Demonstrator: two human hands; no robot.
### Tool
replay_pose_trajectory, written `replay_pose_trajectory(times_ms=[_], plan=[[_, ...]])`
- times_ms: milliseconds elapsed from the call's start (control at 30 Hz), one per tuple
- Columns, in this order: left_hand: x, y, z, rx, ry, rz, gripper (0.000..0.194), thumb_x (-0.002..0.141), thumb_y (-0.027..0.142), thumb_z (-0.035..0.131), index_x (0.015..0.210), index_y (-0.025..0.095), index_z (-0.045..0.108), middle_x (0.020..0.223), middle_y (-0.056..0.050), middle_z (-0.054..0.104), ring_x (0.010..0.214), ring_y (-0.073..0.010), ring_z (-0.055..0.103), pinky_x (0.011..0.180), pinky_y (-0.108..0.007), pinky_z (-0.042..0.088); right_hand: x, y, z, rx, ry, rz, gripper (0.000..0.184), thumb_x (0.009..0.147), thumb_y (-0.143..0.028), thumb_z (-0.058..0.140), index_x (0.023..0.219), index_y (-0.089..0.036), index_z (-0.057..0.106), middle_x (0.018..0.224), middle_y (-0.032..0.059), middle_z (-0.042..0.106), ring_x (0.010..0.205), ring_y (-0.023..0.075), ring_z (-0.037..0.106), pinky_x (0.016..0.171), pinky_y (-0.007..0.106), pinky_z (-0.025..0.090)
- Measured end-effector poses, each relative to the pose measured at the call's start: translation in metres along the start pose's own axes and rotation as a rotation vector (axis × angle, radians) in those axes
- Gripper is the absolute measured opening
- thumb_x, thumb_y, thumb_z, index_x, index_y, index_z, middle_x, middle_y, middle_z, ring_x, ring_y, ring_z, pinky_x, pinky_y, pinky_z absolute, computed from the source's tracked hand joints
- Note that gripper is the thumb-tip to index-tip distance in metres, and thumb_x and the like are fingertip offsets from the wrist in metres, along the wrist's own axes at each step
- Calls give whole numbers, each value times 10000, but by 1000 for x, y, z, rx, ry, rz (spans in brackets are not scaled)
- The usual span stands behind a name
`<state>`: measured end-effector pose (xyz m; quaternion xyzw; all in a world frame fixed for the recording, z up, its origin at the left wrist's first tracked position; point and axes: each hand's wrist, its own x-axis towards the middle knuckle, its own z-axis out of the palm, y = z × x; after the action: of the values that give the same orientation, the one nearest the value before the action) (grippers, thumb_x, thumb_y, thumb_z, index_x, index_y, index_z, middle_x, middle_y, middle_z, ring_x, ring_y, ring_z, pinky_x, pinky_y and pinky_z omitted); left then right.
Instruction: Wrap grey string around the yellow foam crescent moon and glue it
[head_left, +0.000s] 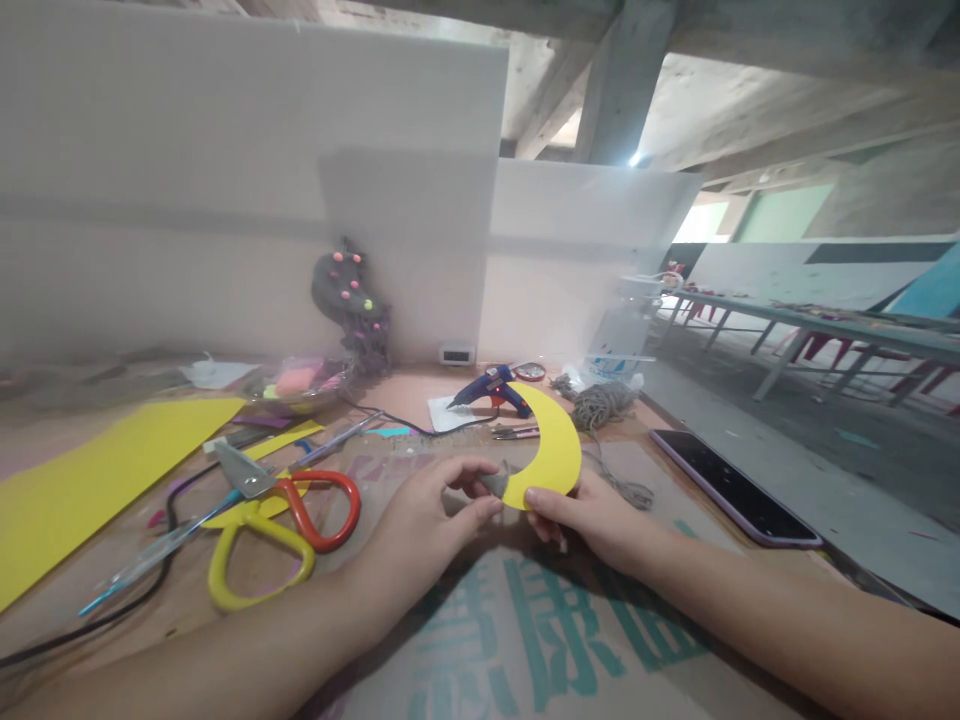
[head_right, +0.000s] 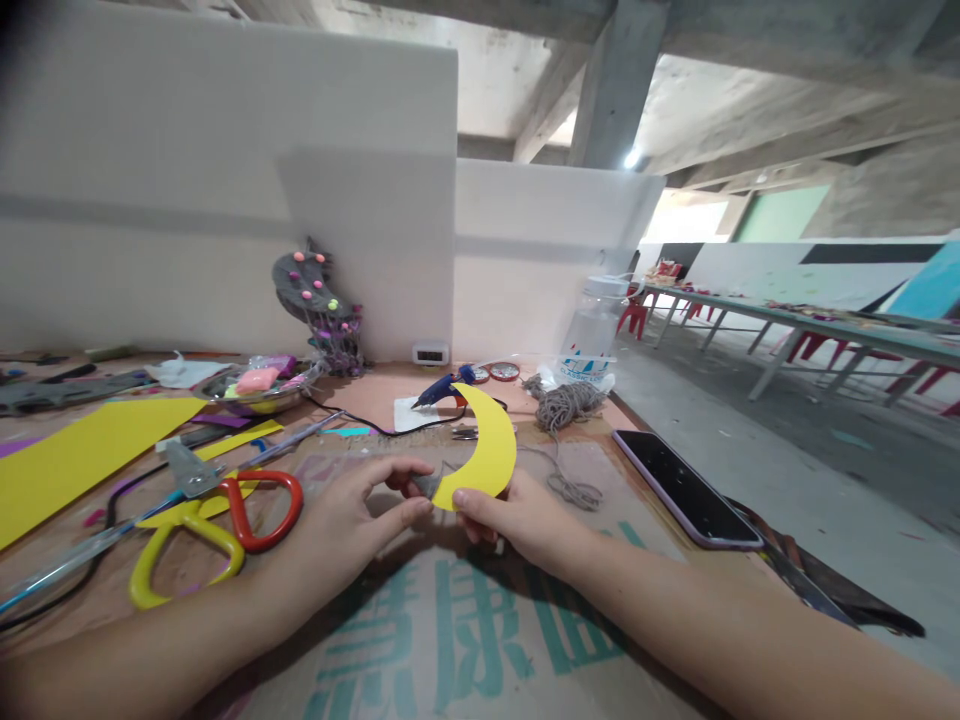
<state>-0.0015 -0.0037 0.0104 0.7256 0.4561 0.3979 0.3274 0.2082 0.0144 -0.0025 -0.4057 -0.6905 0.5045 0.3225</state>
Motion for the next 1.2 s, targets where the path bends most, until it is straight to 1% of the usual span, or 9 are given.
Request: replay_pose_trajectory(times_ms=[233, 400, 467, 567, 767, 967, 1067, 1133, 1200], plan=[[0, 1, 1, 69, 28, 45, 230, 798, 238, 610, 1022, 201, 653, 861, -2, 668, 839, -167, 613, 823, -304, 466, 1, 0, 0, 46, -24, 20, 458, 797, -559, 598, 626, -136, 555, 532, -8, 528, 440, 63, 429, 412, 184, 304], [1, -3, 4, 75, 8, 54, 218, 796, 191, 568, 1000, 184, 645, 901, -19, 662, 857, -167, 612, 817, -302, 470, 1, -1, 0, 61, -26, 42, 451, 789, -560, 603, 632, -140, 557, 534, -9, 526, 441, 64, 421, 411, 188, 301], [1, -5, 5, 70, -12, 61, 238, 798, 193, 561, 1025, 185, 634, 919, -22, 660, 867, -168, 613, 823, -305, 473, 0, -2, 0, 55, -30, 47, 461, 788, -570, 598, 626, -142, 553, 529, -11, 523, 439, 64, 415, 411, 190, 296], [1, -4, 5, 66, -17, 56, 321, 798, 222, 577, 1116, 190, 604, 941, -29, 657, 887, -178, 616, 826, -314, 482, 0, -3, 1, 25, -37, 36, 470, 792, -580, 589, 631, -139, 559, 536, -6, 532, 444, 65, 421, 418, 193, 300], [1, -2, 2, 40, -65, 32, 406, 799, 332, 639, 1183, 209, 593, 992, -41, 666, 899, -196, 619, 839, -343, 486, 1, -2, 1, 32, -3, 56, 475, 772, -597, 605, 656, -140, 554, 542, -12, 527, 450, 63, 426, 427, 188, 307], [0, -3, 3, 39, -36, 32, 316, 827, 241, 586, 1138, 197, 617, 1044, -53, 678, 943, -194, 617, 882, -341, 475, 0, -3, 1, 4, -8, 44, 493, 784, -604, 586, 615, -142, 541, 531, -10, 525, 449, 62, 422, 428, 189, 317], [0, -2, 4, 13, -39, 38, 327, 838, 229, 559, 1161, 199, 600, 1087, -60, 661, 979, -194, 607, 904, -339, 466, 1, -4, 2, 5, 29, 45, 488, 774, -600, 593, 595, -153, 520, 511, -19, 504, 428, 60, 405, 404, 189, 302], [1, -3, 5, -19, -31, 33, 391, 839, 249, 564, 1227, 205, 549, 1043, -51, 650, 950, -190, 602, 883, -331, 472, 1, -5, 4, 5, 85, 28, 460, 767, -583, 604, 602, -165, 505, 496, -32, 480, 411, 62, 392, 389, 193, 297], [5, -7, 6, -81, -11, -2, 451, 836, 304, 578, 1267, 201, 494, 956, -35, 627, 901, -188, 593, 838, -321, 481, 0, -7, 5, -30, 183, -17, 401, 786, -539, 597, 640, -175, 509, 507, -37, 482, 412, 73, 403, 395, 204, 324]])
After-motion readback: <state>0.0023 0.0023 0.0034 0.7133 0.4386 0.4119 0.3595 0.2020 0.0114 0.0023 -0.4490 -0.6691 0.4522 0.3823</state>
